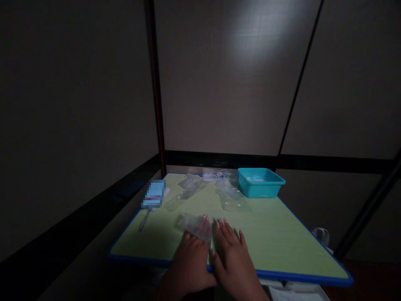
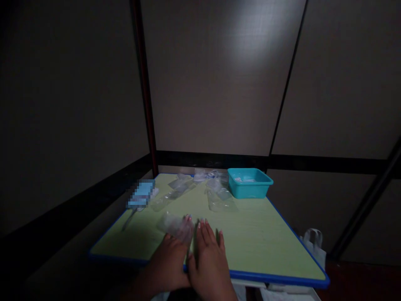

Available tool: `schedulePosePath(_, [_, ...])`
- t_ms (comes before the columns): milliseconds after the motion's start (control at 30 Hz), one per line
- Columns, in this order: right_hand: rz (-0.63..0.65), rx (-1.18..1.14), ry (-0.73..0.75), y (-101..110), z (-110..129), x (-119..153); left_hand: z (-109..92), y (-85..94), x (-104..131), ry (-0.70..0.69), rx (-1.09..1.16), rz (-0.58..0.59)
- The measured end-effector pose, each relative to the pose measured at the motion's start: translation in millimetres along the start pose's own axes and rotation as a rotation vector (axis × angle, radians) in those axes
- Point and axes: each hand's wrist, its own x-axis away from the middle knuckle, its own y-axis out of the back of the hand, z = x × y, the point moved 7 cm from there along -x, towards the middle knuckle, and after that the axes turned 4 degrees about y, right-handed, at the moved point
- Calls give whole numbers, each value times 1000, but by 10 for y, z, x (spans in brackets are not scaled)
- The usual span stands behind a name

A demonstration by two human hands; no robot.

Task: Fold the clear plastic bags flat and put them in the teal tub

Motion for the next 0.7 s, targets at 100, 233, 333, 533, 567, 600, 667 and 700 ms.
schedulePosePath(100, [33, -13, -23, -41, 62, -45, 10, -8, -18, -2, -4, -5])
schedulePosePath(233, [96, -61, -90, -96, 86, -80, -6, 18, -37, -49, 6, -17])
schedulePosePath(333, [100, -100, -125, -109, 109, -86, -23, 24, -46, -94, 18, 5])
schedulePosePath(533, [117, -90, -218, -205, 104, -88, 9, -6, -82, -96, 41, 47])
schedulePosePath(567, [121, -86, -231, -221, 103, -92, 6, -3, -85, -103, 43, 44])
schedulePosePath(600, [124, -82, -240, -234, 105, -96, -1, 3, -86, -111, 47, 41])
schedulePosePath(667, [132, -77, -253, -254, 115, -104, -20, 16, -86, -128, 60, 38])
schedulePosePath(700, [134, -74, -260, -260, 121, -107, -27, 22, -86, -132, 67, 35])
